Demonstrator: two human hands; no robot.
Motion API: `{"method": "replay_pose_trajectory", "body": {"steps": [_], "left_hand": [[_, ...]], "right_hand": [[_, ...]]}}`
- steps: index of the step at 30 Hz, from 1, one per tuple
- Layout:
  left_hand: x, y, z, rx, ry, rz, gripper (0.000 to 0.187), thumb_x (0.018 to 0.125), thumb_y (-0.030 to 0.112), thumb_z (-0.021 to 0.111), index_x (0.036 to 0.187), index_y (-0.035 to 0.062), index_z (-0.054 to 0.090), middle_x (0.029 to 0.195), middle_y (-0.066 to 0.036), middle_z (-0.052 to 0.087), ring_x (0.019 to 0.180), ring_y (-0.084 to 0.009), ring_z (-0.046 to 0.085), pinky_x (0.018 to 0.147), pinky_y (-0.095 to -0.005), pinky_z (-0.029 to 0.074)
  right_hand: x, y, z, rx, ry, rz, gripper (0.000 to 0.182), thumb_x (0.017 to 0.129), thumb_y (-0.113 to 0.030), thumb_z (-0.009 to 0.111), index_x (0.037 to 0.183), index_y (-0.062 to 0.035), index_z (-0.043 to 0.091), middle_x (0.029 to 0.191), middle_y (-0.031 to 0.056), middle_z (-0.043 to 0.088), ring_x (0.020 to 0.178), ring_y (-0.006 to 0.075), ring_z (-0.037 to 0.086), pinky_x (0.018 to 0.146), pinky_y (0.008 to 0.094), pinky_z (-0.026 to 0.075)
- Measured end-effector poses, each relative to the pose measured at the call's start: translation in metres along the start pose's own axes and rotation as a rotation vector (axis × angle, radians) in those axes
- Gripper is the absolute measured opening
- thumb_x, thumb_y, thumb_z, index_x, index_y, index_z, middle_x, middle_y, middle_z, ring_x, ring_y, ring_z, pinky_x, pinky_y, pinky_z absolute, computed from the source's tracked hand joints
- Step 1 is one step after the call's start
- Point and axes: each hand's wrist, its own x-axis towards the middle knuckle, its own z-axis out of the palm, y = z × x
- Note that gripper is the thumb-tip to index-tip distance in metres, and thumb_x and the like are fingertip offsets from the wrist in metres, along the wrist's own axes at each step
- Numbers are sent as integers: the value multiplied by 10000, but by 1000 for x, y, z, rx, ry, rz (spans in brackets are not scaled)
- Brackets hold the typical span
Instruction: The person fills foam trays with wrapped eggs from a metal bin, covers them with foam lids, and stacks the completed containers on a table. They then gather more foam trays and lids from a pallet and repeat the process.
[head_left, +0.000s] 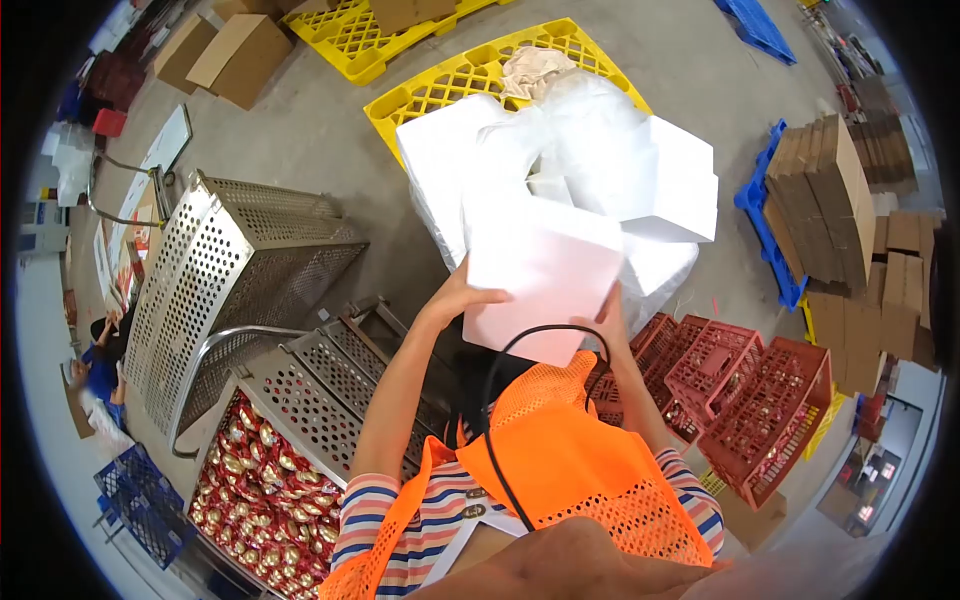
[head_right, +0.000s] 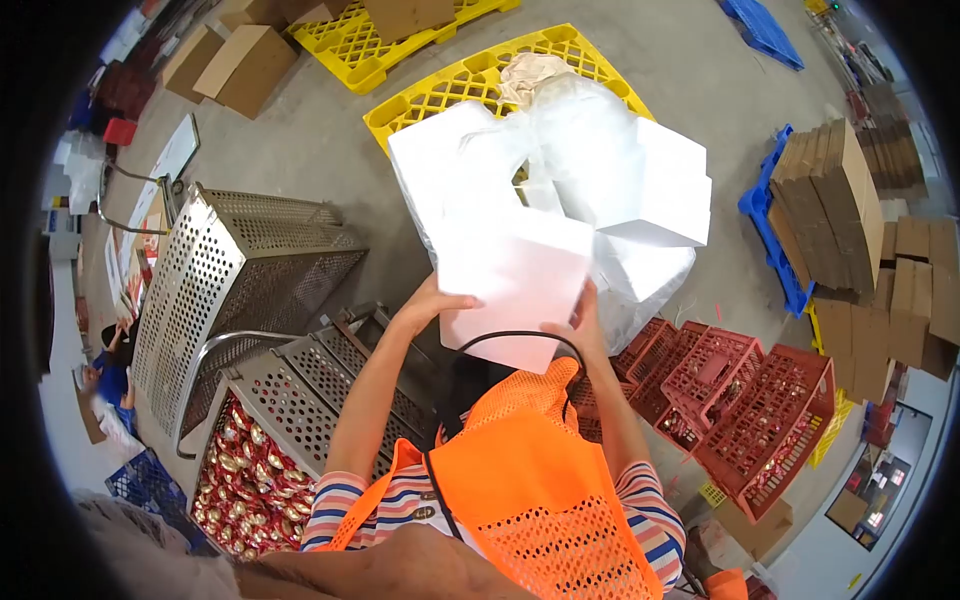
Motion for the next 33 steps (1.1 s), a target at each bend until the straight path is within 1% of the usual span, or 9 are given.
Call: {"method": "replay_pose_trajectory", "body": {"steps": [5, 8, 10, 14, 16, 20, 22, 29, 33], "left_hand": [[-18, -86, -38, -587, 127, -4, 779, 791, 289, 729, 1410, -30, 381, 1361, -176, 518, 1245, -305, 503, 1057, -445, 401], [-38, -105, -44, -826, 434, 93, 696, 907, 437, 566, 1401, -24, 398, 1353, -174, 530, 1221, -335, 523, 1033, -461, 427], [-49, -106, -49, -807, 432, 115, 677, 951, 476, 505, 1416, -2, 389, 1362, -160, 526, 1227, -331, 515, 1032, -456, 428], [-61, -99, -44, -783, 566, 147, 595, 990, 442, 466, 1401, 13, 427, 1346, -139, 545, 1210, -308, 535, 1011, -445, 450], [-57, -125, -59, -797, 336, 321, 642, 967, 491, 506, 1404, 26, 434, 1333, -142, 550, 1183, -284, 562, 970, -432, 488], [-72, -17, -1, -1002, -37, 299, 633, 982, 443, 460, 1479, 78, 322, 939, -192, 559, 879, -335, 598, 848, -510, 516], [-69, -28, -16, -870, -154, 356, 661, 986, 464, 419, 1509, 89, 267, 958, -218, 569, 914, -376, 603, 880, -500, 504], [-80, -39, -20, -887, -258, 336, 659, 986, 456, 409, 1502, 69, 274, 1012, -226, 559, 956, -380, 596, 895, -493, 495], [-99, -42, -21, -930, -155, 379, 643, 985, 435, 425, 1495, 67, 292, 1053, -224, 550, 985, -372, 590, 906, -485, 492]], "right_hand": [[18, 11, -8, 158, -335, 70, 837, 792, -240, 774, 1492, -131, 327, 1339, 103, 442, 1174, 210, 481, 962, 377, 447], [64, 8, -6, 4, -102, 160, 768, 811, -287, 753, 1461, -103, 388, 1336, 149, 443, 1158, 232, 497, 964, 394, 448], [111, 83, -18, -624, 130, 126, 884, 753, -347, 798, 1475, -92, 356, 1352, 200, 422, 1162, 316, 504, 990, 421, 434], [179, 170, -16, -957, 266, 232, 1138, 641, -399, 870, 1524, -116, 209, 1460, 244, 312, 1281, 441, 397, 1047, 511, 371], [198, 169, 5, -1007, 349, 329, 1260, 595, -413, 895, 1549, -154, 113, 1512, 242, 247, 1341, 483, 319, 1064, 555, 338], [221, 162, 34, -1062, 434, 391, 1293, 603, -419, 893, 1554, -266, 29, 1550, 240, 177, 1401, 492, 208, 1061, 641, 282], [233, 165, 42, -1057, 473, 403, 1277, 612, -423, 888, 1551, -315, 29, 1551, 236, 169, 1406, 501, 187, 1057, 661, 267], [251, 192, 21, -1172, 468, 183, 1080, 610, -428, 865, 1498, -294, 264, 1283, 110, 531, 1110, 307, 586, 865, 560, 438], [228, 159, -10, -1148, 353, 125, 1001, 627, -439, 849, 1464, -271, 328, 1232, 112, 561, 1053, 308, 617, 844, 527, 468]]}}
